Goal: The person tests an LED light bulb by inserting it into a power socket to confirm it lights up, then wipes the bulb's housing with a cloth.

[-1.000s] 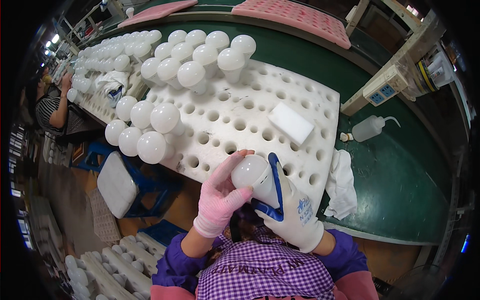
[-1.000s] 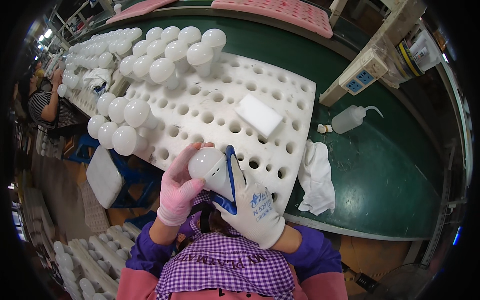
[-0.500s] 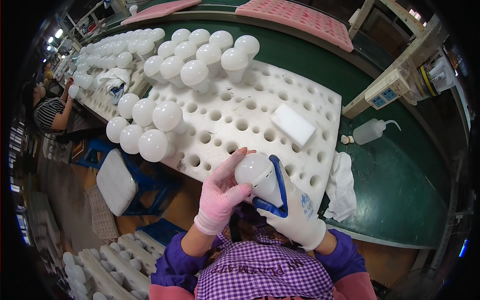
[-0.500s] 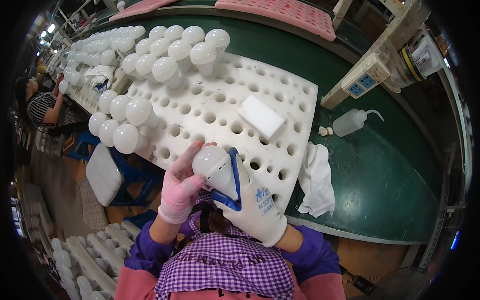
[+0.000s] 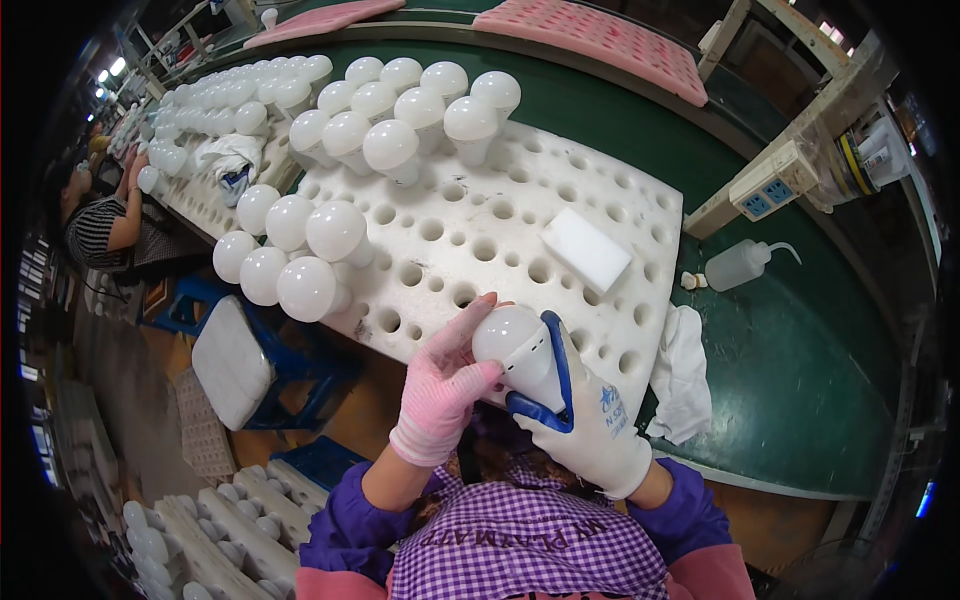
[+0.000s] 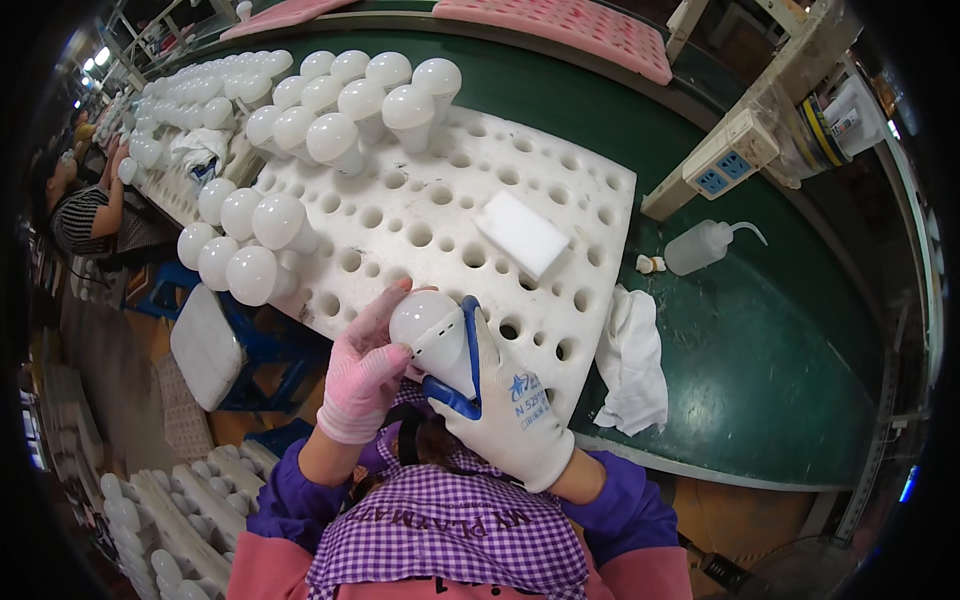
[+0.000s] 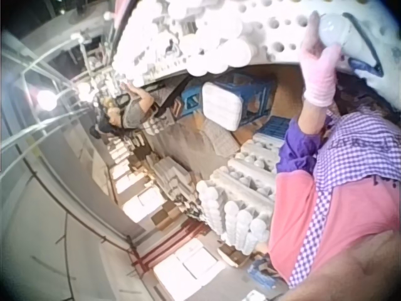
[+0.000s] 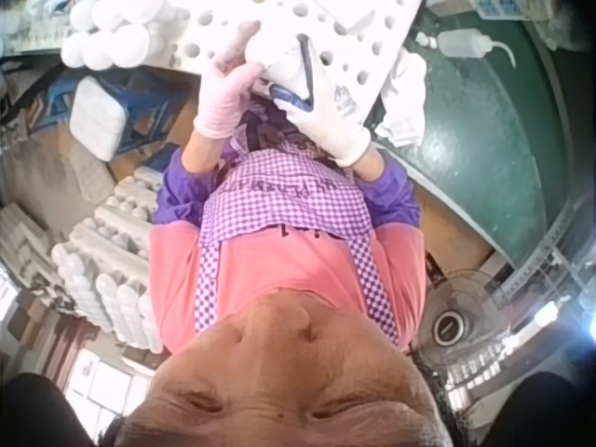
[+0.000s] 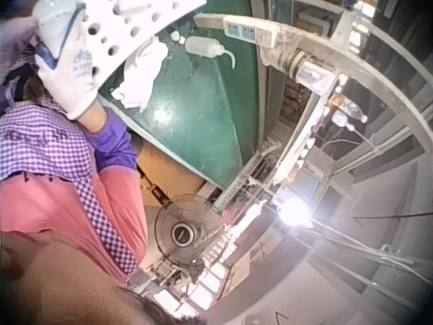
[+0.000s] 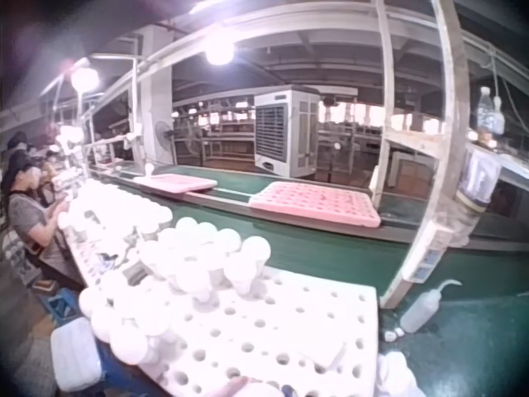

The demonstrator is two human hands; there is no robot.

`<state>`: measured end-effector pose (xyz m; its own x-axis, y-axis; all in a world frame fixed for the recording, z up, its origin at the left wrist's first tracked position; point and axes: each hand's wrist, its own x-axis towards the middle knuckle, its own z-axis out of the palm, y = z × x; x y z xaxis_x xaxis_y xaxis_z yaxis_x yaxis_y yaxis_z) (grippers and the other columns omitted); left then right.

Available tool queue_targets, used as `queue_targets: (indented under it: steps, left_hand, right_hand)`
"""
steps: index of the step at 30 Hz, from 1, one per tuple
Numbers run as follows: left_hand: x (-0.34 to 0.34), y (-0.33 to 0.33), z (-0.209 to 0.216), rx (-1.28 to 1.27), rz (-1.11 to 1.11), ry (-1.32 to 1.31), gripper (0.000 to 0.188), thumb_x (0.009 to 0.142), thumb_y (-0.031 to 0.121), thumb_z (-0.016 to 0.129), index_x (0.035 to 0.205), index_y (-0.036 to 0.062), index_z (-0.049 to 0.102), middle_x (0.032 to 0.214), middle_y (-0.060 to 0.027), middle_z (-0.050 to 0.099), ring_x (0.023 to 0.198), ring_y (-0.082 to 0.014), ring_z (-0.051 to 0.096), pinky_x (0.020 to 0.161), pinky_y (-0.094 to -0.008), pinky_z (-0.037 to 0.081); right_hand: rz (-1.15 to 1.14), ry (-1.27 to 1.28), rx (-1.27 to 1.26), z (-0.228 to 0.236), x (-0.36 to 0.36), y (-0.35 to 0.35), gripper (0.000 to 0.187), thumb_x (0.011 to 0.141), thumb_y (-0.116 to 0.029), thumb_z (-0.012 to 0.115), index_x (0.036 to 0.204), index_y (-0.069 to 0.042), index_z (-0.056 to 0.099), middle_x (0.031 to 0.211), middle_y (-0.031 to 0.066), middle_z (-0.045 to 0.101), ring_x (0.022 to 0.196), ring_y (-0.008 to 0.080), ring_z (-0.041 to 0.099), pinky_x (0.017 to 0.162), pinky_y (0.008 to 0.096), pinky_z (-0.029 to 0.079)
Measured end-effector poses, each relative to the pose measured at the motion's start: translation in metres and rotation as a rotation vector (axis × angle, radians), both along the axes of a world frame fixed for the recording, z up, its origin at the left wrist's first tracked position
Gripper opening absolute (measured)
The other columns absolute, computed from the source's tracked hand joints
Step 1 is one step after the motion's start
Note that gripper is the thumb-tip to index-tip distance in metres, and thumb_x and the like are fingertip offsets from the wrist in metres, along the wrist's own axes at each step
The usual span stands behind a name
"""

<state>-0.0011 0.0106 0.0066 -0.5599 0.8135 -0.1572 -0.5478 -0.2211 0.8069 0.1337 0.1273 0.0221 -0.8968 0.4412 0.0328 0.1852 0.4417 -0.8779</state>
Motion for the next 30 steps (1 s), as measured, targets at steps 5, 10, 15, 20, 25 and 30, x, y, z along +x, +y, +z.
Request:
queue_targets:
  steps: [5,10,15,20,25,30]
  left_hand:
    - [0.001,0.004,0.000,-0.043,0.023,0.023,0.070,0.081,0.005,0.067,0.145,-0.0004,0.040,0.136,-0.0140,0.054,0.117,-0.0210,0.057,0.093,-0.0313,0.050]
    - [-0.003,0.002,-0.009,0.045,-0.013,-0.003,0.071,0.081,0.006,0.069,0.145,-0.0013,0.039,0.138,-0.0154,0.052,0.120,-0.0228,0.056,0.097,-0.0329,0.048]
    - [-0.001,0.000,-0.018,0.104,0.012,0.006,0.084,0.074,0.015,0.077,0.145,-0.0026,0.036,0.139,-0.0224,0.050,0.130,-0.0322,0.049,0.111,-0.0429,0.037]
    - [-0.005,-0.004,-0.020,0.117,0.002,-0.045,0.073,0.076,0.010,0.076,0.141,-0.0002,0.043,0.134,-0.0154,0.055,0.124,-0.0257,0.053,0.106,-0.0374,0.042]
    - [-0.003,-0.005,-0.017,0.156,-0.005,-0.031,0.072,0.075,0.009,0.077,0.139,0.0004,0.043,0.133,-0.0154,0.056,0.125,-0.0254,0.053,0.105,-0.0370,0.043]
    - [-0.004,-0.006,-0.012,0.119,-0.022,-0.023,0.070,0.076,0.010,0.077,0.138,0.0007,0.044,0.133,-0.0151,0.056,0.125,-0.0247,0.053,0.106,-0.0368,0.043]
  right_hand:
    - [-0.017,-0.033,-0.001,-0.003,-0.001,-0.002,0.086,0.082,-0.021,0.070,0.147,0.009,0.023,0.128,0.0313,0.051,0.112,0.0417,0.059,0.092,0.0424,0.050]
    - [0.001,-0.038,0.132,-0.009,-0.002,0.004,0.085,0.082,-0.022,0.070,0.148,0.006,0.024,0.124,0.0315,0.053,0.100,0.0441,0.063,0.085,0.0440,0.053]
    - [0.017,-0.077,0.319,0.004,-0.003,-0.003,0.087,0.080,-0.024,0.071,0.149,0.003,0.025,0.110,0.0268,0.058,0.083,0.0383,0.066,0.074,0.0424,0.055]
    - [0.021,-0.204,0.389,0.011,-0.003,-0.005,0.090,0.072,-0.018,0.077,0.148,0.000,0.031,0.105,0.0238,0.062,0.084,0.0377,0.066,0.076,0.0408,0.053]
    - [0.054,-0.091,-0.256,-0.001,-0.005,0.010,0.078,0.079,-0.034,0.077,0.140,-0.001,0.042,0.123,0.0225,0.060,0.108,0.0340,0.064,0.090,0.0383,0.049]
    - [0.038,-0.082,-0.139,0.000,-0.005,0.004,0.081,0.079,-0.033,0.078,0.142,0.001,0.040,0.119,0.0216,0.062,0.105,0.0336,0.065,0.089,0.0378,0.050]
